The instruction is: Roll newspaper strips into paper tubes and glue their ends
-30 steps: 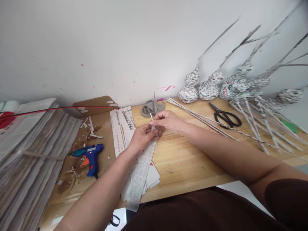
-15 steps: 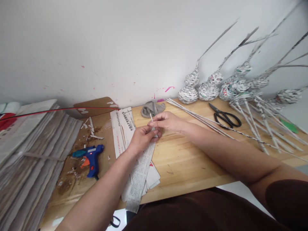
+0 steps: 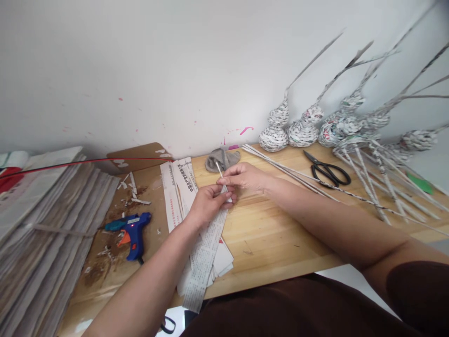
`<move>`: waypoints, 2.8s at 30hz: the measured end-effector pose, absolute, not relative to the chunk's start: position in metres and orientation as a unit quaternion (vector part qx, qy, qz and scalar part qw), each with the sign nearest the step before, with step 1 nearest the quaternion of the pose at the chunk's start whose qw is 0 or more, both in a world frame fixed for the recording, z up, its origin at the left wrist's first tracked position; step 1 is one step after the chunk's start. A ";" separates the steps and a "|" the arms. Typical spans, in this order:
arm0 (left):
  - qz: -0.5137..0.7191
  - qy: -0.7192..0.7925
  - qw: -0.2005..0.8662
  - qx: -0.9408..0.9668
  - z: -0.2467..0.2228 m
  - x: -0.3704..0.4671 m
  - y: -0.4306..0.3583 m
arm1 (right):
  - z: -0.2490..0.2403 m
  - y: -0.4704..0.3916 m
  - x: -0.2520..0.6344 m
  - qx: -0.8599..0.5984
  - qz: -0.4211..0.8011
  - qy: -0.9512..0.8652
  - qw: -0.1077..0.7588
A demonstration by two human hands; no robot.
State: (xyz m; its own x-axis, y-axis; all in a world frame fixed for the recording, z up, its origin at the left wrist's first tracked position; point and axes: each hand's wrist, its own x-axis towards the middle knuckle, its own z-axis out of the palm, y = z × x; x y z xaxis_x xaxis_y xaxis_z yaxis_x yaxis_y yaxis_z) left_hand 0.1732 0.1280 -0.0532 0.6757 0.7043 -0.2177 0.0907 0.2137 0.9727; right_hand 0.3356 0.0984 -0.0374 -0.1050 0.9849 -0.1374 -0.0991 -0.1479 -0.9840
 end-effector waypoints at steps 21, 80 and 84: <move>0.200 0.328 0.691 0.613 -0.051 0.172 0.128 | -0.035 0.097 0.333 -0.477 0.582 -0.439 0.491; 0.178 0.334 0.689 0.618 -0.046 0.172 0.119 | -0.033 0.096 0.326 -0.492 0.576 -0.387 0.526; 0.174 0.331 0.688 0.622 -0.044 0.172 0.117 | -0.038 0.096 0.324 -0.488 0.560 -0.400 0.537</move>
State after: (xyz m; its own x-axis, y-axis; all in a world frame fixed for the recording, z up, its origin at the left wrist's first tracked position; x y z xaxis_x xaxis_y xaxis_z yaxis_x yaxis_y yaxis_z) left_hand 0.1725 0.1172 -0.0444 0.7206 0.6510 -0.2386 0.1718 0.1657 0.9711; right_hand 0.3237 0.0960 -0.0379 0.0527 0.9917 -0.1174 -0.2117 -0.1038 -0.9718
